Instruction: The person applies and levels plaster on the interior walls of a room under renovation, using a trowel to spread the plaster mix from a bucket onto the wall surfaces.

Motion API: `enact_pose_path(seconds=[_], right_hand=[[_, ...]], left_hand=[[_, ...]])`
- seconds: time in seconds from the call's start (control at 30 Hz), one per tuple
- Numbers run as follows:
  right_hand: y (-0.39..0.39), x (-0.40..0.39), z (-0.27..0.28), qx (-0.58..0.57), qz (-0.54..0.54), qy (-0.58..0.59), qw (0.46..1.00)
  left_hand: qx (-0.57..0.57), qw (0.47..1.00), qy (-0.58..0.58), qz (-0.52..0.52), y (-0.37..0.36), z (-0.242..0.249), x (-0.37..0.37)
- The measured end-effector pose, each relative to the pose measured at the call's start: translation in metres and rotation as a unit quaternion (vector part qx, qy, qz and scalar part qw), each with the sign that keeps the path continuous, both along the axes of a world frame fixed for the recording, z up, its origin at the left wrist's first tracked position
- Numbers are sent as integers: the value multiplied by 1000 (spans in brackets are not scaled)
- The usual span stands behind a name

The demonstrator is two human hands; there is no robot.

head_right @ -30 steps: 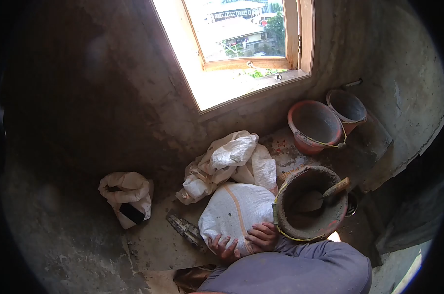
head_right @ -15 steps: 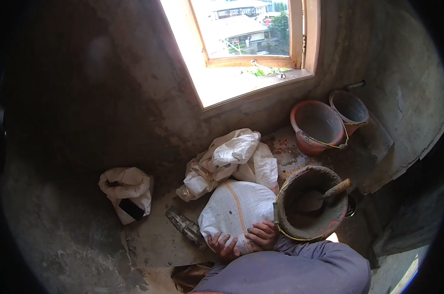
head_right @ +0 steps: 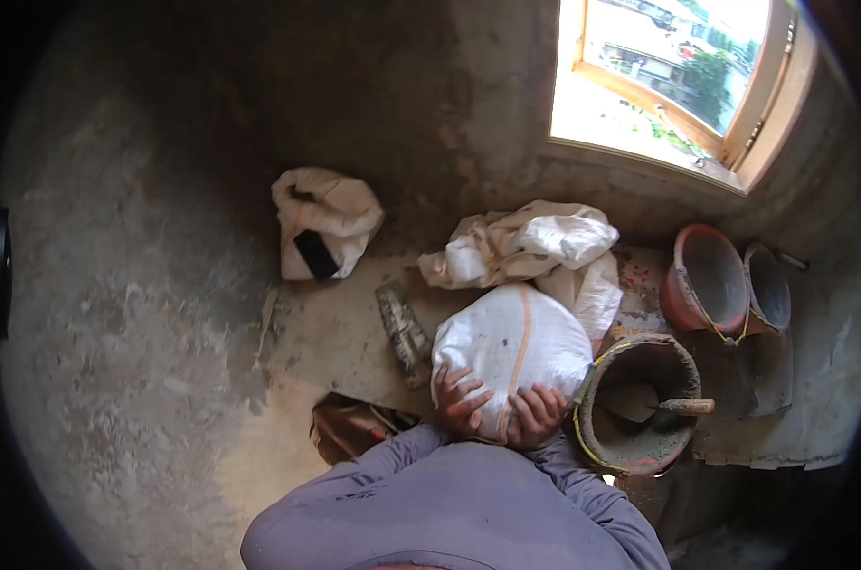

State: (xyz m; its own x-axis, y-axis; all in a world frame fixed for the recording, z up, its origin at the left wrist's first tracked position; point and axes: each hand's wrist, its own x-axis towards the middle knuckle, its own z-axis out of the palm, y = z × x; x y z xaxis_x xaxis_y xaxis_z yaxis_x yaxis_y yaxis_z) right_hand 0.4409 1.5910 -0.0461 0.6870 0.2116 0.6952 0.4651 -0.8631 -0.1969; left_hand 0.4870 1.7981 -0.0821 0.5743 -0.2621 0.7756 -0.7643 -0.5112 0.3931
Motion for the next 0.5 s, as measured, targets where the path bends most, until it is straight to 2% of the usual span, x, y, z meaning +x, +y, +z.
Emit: enact_pose_path(seconds=[0.5], right_hand=[[6, -1, 5, 5, -12, -3, 1000]], left_hand=[[-16, 1000, 18, -3, 2, 6, -3]])
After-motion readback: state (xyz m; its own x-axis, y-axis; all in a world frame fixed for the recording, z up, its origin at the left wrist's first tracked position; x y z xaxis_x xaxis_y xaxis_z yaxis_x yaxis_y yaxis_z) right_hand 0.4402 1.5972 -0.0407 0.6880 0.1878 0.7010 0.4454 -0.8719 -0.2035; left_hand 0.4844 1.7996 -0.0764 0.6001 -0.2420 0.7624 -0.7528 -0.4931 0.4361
